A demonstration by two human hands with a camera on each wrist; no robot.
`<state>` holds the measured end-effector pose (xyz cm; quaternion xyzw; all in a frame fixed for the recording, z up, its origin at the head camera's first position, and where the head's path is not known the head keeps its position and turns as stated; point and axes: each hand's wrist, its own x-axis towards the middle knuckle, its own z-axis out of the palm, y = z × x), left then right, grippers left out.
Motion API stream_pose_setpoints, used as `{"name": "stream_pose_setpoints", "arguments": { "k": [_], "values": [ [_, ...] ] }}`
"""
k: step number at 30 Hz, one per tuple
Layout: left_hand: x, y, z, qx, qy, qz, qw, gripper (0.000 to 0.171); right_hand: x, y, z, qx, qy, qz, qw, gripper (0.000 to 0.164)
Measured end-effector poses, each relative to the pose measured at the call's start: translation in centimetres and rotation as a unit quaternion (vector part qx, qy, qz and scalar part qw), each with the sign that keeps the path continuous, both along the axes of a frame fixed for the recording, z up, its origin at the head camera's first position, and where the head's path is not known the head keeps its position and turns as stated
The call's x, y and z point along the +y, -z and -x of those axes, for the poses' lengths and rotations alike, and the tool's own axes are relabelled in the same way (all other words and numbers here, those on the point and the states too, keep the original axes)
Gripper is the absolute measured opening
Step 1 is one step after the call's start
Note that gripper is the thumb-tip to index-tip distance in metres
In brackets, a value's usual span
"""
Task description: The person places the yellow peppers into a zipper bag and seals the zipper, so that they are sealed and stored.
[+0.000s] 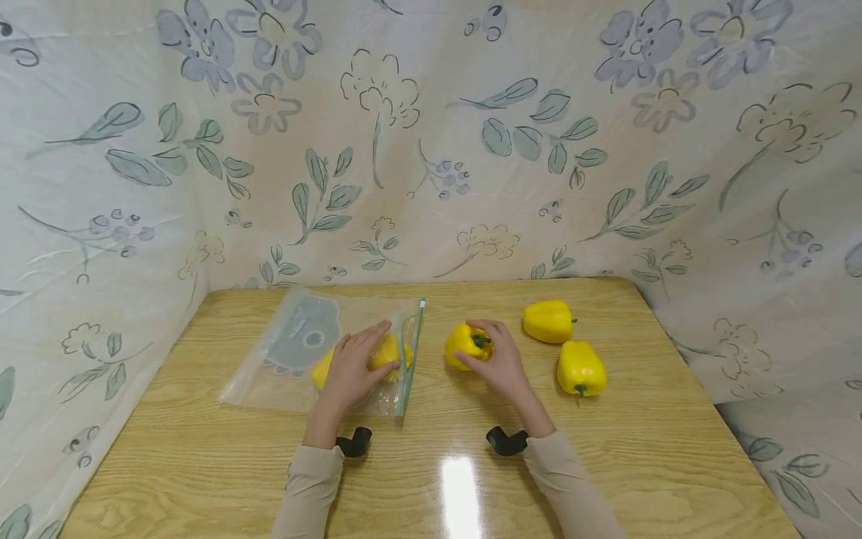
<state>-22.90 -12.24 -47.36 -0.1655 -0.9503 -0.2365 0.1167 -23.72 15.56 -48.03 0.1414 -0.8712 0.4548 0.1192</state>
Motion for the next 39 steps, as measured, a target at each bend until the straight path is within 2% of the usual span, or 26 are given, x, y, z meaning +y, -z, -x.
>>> {"name": "stream_pose_setpoints", "arguments": {
  "k": [6,17,34,39],
  "values": [
    [0.0,0.0,0.0,-0.001,0.0,0.0,1.0,0.071,-1.4,0.1,0.1,0.008,-0.009,0.016,1.0,0.055],
    [0.0,0.1,-0.2,0.016,0.005,-0.014,0.9998,0.071,-3.7,0.5,0.4,-0.025,-0.012,0.047,0.999,0.056],
    [0.2,0.0,-0.1,-0.003,0.007,-0.011,0.9999,0.073,-5.5,0.6,0.2,-0.053,-0.022,0.077,0.995,0.058],
    [0.4,-0.1,-0.1,0.014,0.011,0.001,0.9998,0.073,-5.9,0.9,0.4,-0.059,-0.022,0.08,0.995,0.06]
  ]
}}
